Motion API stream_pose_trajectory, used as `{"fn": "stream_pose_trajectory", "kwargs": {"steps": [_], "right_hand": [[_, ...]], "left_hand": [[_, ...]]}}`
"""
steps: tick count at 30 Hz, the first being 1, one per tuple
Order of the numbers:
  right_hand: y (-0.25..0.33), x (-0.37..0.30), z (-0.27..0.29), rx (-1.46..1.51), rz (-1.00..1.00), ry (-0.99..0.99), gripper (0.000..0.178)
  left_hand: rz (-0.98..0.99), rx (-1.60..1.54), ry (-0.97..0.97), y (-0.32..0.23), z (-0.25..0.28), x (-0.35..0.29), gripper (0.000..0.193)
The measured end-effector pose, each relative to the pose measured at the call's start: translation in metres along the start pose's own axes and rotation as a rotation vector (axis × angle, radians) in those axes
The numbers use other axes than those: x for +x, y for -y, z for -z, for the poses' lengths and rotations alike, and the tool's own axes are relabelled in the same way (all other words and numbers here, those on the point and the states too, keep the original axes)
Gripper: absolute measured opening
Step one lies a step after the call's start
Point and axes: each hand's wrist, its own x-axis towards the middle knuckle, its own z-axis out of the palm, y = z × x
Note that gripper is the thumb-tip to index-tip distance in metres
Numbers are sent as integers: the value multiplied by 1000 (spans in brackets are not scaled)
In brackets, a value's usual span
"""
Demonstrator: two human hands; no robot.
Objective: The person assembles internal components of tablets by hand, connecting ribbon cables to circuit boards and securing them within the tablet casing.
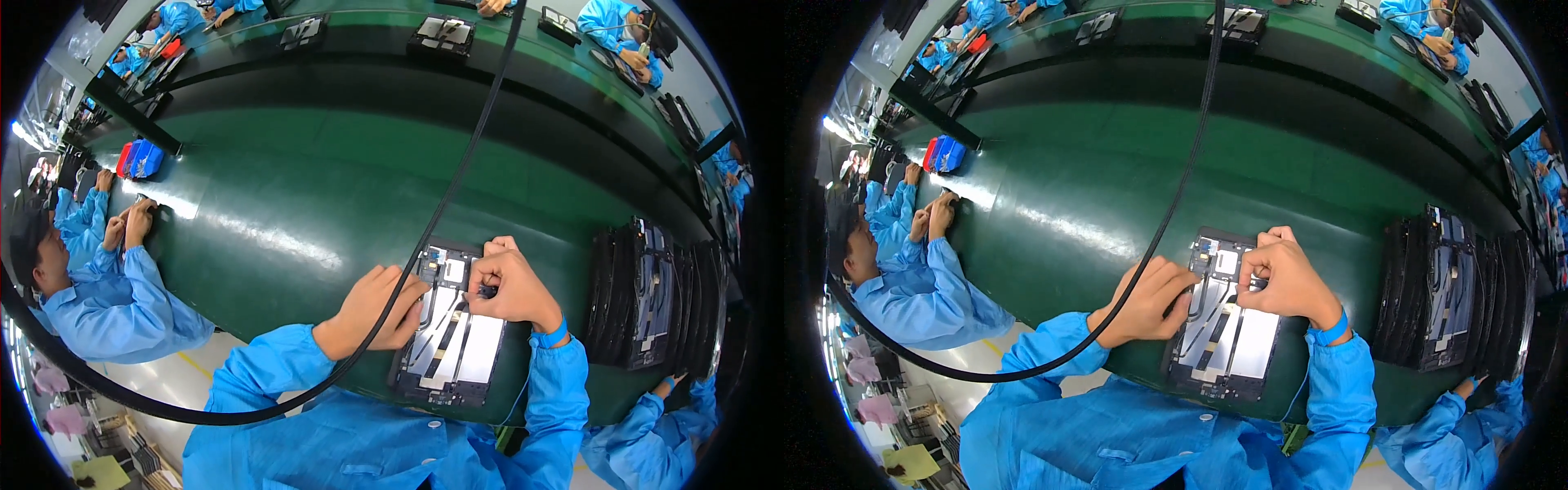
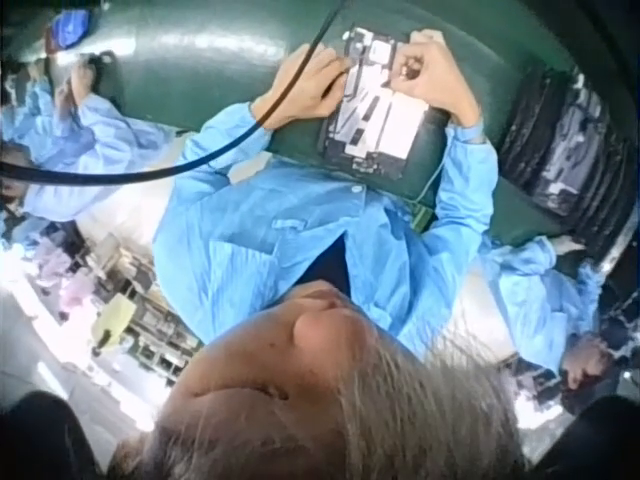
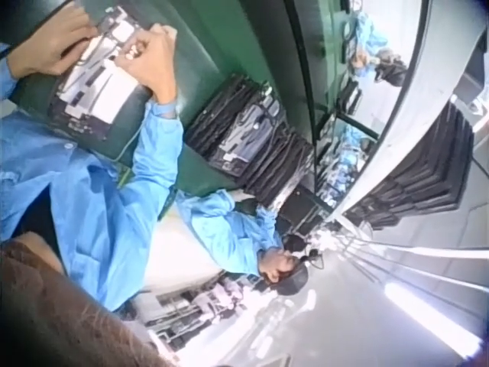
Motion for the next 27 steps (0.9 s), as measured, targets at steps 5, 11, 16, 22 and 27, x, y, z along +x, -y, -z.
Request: {"fn": "stream_pose_trajectory", "kwargs": {"steps": [5, 11, 16, 22, 27], "right_hand": [[0, -5, 3, 10, 2, -13, 9], [8, -24, 13, -168, -12, -295, 9], [2, -48, -2, -189, -23, -405, 9], [-17, -74, -12, -77, -146, -525, 11], [-28, -76, -10, 22, -183, -476, 12]], "left_hand": [[6, 41, -5, -8, -5, 1, 34], [-122, 30, -40, 21, -12, -6, 32], [-422, 46, -8, 32, -12, 20, 41], [-390, -78, 149, 18, -13, 30, 48], [-362, -179, 205, 0, -19, 29, 51]]}}
